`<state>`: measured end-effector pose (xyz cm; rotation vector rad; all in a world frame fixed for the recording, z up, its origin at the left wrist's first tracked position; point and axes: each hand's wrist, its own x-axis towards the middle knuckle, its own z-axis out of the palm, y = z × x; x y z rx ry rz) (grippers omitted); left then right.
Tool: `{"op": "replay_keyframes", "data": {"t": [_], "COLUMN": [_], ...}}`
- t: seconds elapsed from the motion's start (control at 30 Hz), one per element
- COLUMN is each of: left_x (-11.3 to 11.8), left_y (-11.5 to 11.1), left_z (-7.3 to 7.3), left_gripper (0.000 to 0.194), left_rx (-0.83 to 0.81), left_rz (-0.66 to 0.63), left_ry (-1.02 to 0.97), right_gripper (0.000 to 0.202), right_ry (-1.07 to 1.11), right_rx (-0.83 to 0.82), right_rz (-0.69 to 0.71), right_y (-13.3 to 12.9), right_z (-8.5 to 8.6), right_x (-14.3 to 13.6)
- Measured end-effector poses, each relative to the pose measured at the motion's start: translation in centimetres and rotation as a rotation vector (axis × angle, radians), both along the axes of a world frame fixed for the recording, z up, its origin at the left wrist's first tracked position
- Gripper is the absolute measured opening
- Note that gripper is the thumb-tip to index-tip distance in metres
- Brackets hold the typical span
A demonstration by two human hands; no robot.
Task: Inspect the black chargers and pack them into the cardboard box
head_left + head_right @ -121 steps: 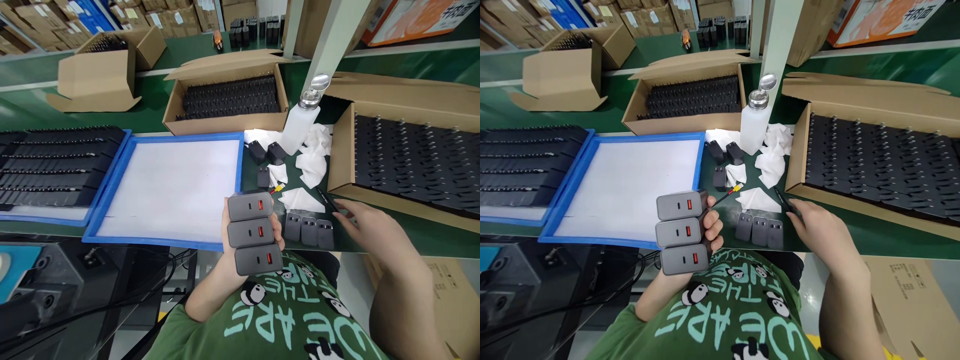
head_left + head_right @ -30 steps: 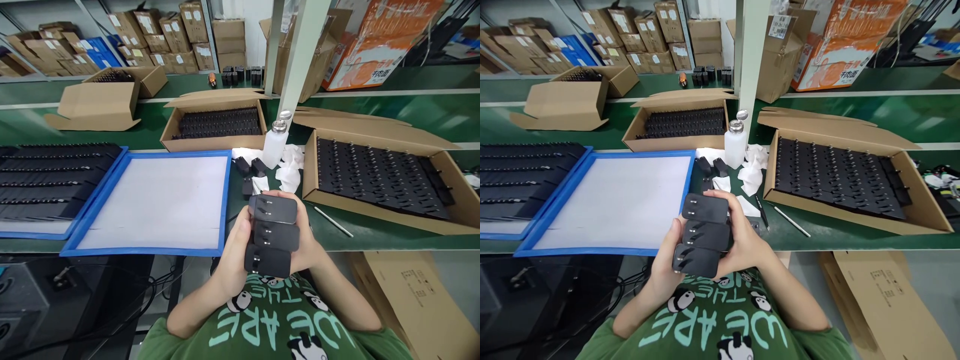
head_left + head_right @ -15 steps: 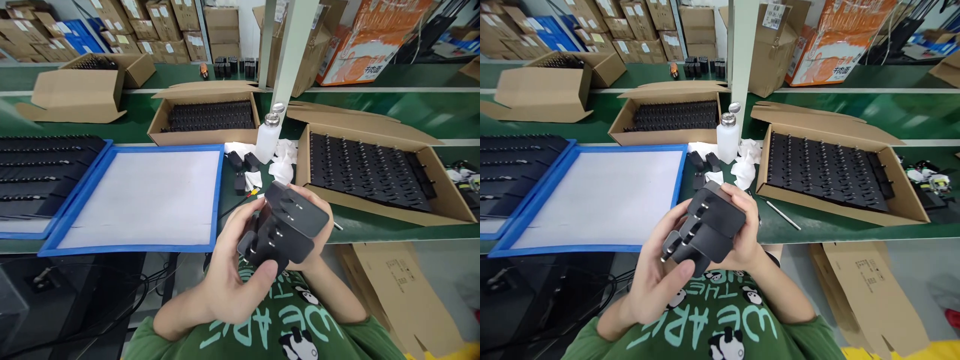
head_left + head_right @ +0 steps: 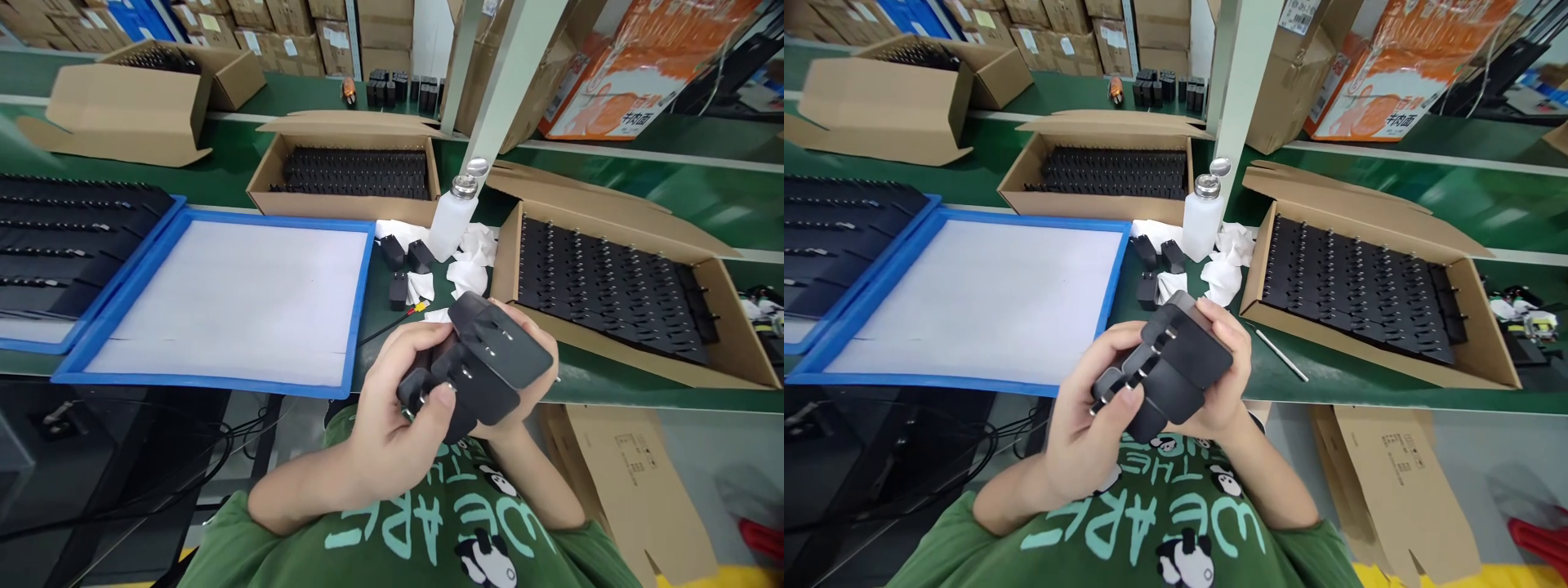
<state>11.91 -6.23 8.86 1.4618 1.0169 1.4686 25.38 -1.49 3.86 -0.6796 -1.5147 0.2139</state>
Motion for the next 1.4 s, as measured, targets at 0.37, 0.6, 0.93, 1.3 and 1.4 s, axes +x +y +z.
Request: {"op": "replay_keyframes", "data": {"t": [0.37,0.6,0.93,1.3,1.4], "left_x": [-1.3,-1.1,0.0,-1.1,-1.1], "left_y": [-0.3,-0.7,-0.7,-0.7,-0.7], "left_z": [0.0,-0.4,-1.6,-1.4,-1.6], "left_gripper": [0.06,0.073,0.079,0.081,0.077], "left_rx": [-0.205,-0.254,-0.12,-0.149,-0.13], "left_rz": [-0.223,-0.214,-0.091,-0.143,-0.12], "left_ry": [-0.145,-0.128,-0.102,-0.098,-0.124], "right_gripper": [0.073,0.088,0.098,0.096,0.101], "right_ry": [0.059,0.037,-0.041,-0.077,-0.091], "right_rx": [-0.22,-0.307,-0.246,-0.194,-0.138], "right_rz": [0.154,0.237,0.286,0.219,0.193], "right_y": [0.0,0.3,0.7,0.7,0.7], "right_z": [0.1,0.0,0.1,0.1,0.2], "right_x": [0.1,0.4,1.2,1.0,0.9]}}
